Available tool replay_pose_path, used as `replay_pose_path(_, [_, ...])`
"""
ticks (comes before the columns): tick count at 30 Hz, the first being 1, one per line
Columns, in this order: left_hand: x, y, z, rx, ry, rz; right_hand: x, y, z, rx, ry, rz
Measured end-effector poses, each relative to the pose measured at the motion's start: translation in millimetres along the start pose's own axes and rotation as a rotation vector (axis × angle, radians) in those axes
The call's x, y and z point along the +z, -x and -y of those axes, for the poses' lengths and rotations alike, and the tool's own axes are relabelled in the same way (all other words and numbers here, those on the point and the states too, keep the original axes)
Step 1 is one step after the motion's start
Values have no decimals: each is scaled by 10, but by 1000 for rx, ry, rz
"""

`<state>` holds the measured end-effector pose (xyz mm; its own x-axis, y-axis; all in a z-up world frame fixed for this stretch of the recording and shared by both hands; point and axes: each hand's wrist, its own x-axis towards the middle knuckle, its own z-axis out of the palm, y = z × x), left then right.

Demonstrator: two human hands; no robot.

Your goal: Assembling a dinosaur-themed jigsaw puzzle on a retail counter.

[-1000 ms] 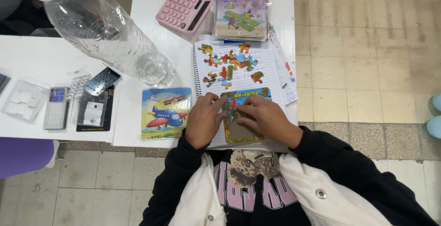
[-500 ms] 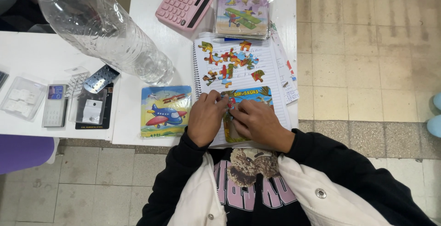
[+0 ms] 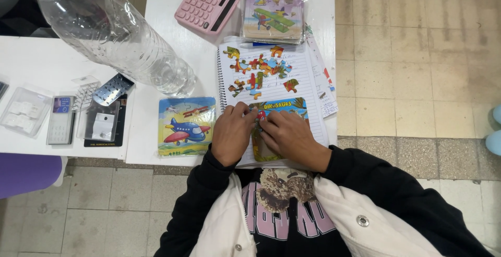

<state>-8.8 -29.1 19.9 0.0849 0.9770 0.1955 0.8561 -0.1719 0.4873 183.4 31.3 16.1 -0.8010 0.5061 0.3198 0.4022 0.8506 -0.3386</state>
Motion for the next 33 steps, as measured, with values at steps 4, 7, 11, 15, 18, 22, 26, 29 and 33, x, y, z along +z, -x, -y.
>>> replay_pose_path(4, [32, 10, 4, 2, 12, -10, -49, -20, 21, -3, 37, 38])
replay_pose_path(7, [17, 9, -14, 0, 24, -18, -74, -14, 30, 11, 45, 93])
replay_pose_path(11, [2, -18, -12, -25, 53, -41, -73, -2, -58, 25, -49, 96])
replay_pose_path(15, [20, 12, -37, -16, 57, -54, -90, -7, -109, 36, -37, 171])
replay_pose_path(18, [31, 46, -42, 12, 54, -75, -114, -9, -145, 39, -94, 131])
replay_pose_path(22, [-27, 112, -58, 14, 63, -82, -346, -52, -139, 106, -208, 113])
replay_pose_path(26, [-55, 112, -154, 12, 39, -28, -539, 35, -200, 205, -140, 62])
replay_pose_path(29, [-29, 130, -234, 54, -2, 0, -611, 110, -250, 191, -118, 36])
replay_pose_path(33, [63, 156, -221, 128, -107, 4, -570, 212, -397, 263, -24, 27])
